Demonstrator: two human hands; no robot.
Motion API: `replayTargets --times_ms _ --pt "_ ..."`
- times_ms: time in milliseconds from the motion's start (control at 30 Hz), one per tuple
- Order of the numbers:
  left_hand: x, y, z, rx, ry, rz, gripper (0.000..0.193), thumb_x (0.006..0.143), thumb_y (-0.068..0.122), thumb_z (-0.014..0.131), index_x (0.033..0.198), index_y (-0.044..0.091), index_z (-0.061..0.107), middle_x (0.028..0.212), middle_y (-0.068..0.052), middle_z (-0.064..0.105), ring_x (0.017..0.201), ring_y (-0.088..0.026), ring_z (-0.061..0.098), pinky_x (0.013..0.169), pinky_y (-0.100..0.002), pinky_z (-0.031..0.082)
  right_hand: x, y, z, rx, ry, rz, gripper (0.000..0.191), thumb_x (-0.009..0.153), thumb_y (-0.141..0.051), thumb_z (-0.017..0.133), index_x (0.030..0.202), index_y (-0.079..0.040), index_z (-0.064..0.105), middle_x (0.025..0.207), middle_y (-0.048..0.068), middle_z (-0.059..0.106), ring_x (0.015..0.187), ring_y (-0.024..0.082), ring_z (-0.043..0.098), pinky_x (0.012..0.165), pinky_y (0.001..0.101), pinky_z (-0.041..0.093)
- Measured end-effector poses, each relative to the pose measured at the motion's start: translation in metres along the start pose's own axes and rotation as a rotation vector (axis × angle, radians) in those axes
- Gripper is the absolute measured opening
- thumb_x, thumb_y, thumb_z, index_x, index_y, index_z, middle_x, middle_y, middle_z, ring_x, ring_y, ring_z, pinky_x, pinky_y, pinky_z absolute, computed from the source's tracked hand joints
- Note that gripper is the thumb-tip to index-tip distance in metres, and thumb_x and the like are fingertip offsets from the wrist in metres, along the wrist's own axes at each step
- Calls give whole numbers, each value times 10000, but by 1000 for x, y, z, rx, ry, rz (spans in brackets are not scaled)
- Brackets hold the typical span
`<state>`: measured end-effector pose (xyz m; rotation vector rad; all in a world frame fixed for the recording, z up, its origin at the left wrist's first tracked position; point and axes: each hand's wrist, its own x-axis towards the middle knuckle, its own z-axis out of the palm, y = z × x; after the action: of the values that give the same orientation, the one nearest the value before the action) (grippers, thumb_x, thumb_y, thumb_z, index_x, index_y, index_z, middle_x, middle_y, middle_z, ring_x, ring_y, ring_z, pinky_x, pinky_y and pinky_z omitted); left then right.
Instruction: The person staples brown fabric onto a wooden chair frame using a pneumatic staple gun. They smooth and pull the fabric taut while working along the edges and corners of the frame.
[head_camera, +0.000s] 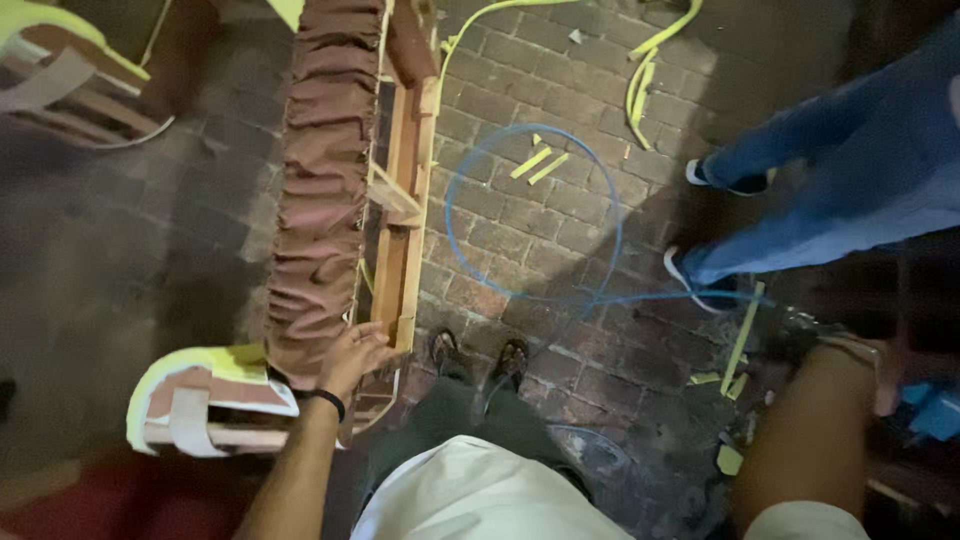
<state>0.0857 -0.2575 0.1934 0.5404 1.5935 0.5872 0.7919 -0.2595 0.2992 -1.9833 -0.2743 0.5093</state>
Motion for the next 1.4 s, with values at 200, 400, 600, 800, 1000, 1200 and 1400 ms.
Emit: replayTargets --times_ms 200,400,600,800,1000,1200,1400 --pt "28 17 19 85 -169 31 320 967 135 646 1263 25 702 1064 -112 750 861 -157 696 703 -259 543 -31 41 40 273 160 352 379 993 -332 423 1185 -75 624 1154 117 670 1012 317 617 816 519 514" --pt "76 54 107 453 -629 336 364 902 185 736 1220 9 720 1090 -91 783 974 -171 748 837 -293 602 -123 72 203 526 53 787 425 987 -344 379 1214 -75 616 1186 120 666 1041 324 614 821 530 517" --pt "121 111 143 958 -612 484 582 937 323 830 1302 -85 630 1229 -286 669 1128 -344 642 969 -408 522 -226 45 373 900 -126 1213 332 1000 -274 417 1189 -65 593 1159 130 650 1026 304 622 834 508 553" --pt "175 150 79 574 -436 238 618 1028 366 688 1503 57 440 1474 -170 473 1267 -255 483 1030 -386 427 -284 4 475 945 -344 1445 39 1008 -72 592 1039 -71 568 1034 118 641 917 242 662 834 439 627" --pt "218 191 39 -741 -627 398 584 865 171 798 1353 116 480 1454 -79 545 1319 -199 575 1137 -396 477 -303 -42 508 913 -677 1614 215 980 -114 571 1121 45 606 1079 314 686 815 286 759 579 284 638" --pt "232 224 6 -381 -242 342 466 775 171 868 1176 63 656 1128 -87 714 996 -215 693 870 -406 592 -302 -64 519 424 -1075 1449 512 1001 -344 468 1226 100 589 1008 221 704 711 259 708 600 361 630" --pt "261 269 37 21 344 -34 492 782 383 887 918 -71 758 924 -161 740 765 -224 699 691 -386 528 -258 -81 543 -391 -1322 -339 287 914 -141 685 1169 -10 705 1070 181 759 950 315 724 810 408 603"
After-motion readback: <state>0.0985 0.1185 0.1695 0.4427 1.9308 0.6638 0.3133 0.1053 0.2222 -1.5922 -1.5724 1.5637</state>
